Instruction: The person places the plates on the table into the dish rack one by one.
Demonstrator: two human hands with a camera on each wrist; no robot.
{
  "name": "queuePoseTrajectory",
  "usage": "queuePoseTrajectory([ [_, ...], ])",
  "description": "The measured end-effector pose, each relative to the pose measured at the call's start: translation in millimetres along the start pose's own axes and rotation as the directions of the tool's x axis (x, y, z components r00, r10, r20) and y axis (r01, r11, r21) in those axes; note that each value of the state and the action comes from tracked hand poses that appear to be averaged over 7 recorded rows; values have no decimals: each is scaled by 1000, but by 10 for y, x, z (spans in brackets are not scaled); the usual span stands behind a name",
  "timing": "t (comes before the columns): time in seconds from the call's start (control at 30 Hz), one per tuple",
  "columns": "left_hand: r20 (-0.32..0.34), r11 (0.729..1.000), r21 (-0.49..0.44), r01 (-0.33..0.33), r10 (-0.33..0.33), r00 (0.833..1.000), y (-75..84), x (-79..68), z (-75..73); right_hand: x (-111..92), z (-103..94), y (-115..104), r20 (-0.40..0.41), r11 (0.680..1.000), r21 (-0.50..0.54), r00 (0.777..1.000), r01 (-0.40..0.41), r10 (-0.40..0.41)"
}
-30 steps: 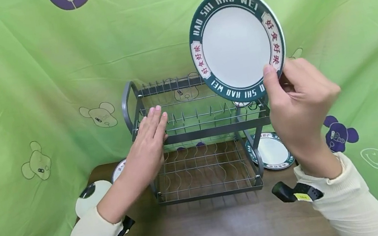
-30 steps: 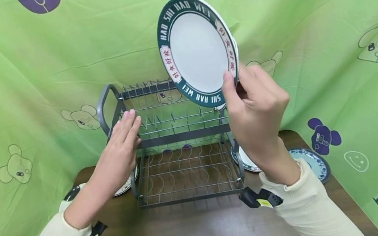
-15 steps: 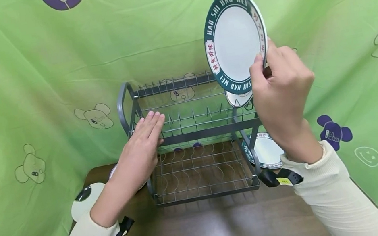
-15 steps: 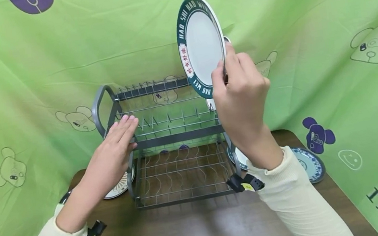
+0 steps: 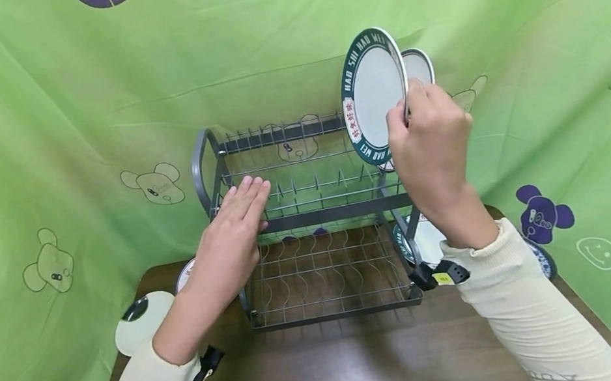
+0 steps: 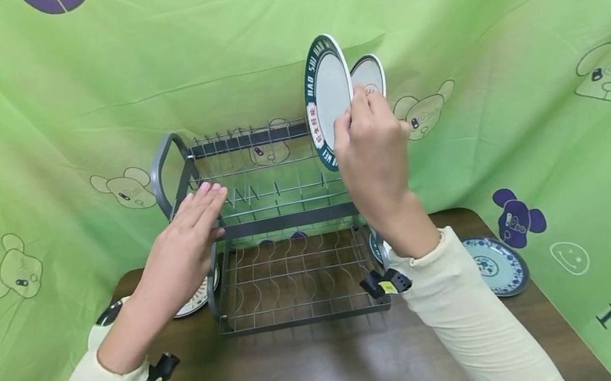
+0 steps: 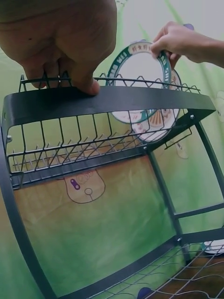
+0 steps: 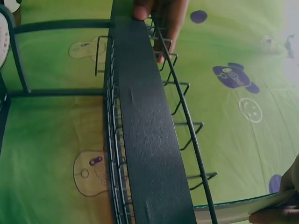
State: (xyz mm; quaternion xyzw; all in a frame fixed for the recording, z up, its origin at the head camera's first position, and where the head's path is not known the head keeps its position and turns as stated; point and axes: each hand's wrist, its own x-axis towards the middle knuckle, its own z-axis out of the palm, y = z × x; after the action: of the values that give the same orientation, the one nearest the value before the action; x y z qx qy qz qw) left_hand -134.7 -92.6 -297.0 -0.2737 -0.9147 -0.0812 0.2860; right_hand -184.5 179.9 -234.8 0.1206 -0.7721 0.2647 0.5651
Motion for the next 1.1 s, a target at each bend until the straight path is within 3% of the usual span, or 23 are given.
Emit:
queuePoseTrajectory([
  [0.2, -18, 1000, -1, 1, -1, 1000, 39, 10, 20, -25, 18, 12, 86, 999, -48, 996, 0, 4],
  [0.67, -32, 1000, -6, 2, -2, 999, 59, 20, 46, -45, 65, 71, 174, 990, -132, 982, -53, 76],
  [0.87, -41, 1000, -13, 7, -7, 999, 60, 15, 48, -23, 55, 47, 212, 981, -148, 965, -122, 152],
  [1.1, -50, 1000, -9, 17, -18, 999, 67, 23, 57, -1, 41, 20, 194, 968, -108, 950, -228, 245],
])
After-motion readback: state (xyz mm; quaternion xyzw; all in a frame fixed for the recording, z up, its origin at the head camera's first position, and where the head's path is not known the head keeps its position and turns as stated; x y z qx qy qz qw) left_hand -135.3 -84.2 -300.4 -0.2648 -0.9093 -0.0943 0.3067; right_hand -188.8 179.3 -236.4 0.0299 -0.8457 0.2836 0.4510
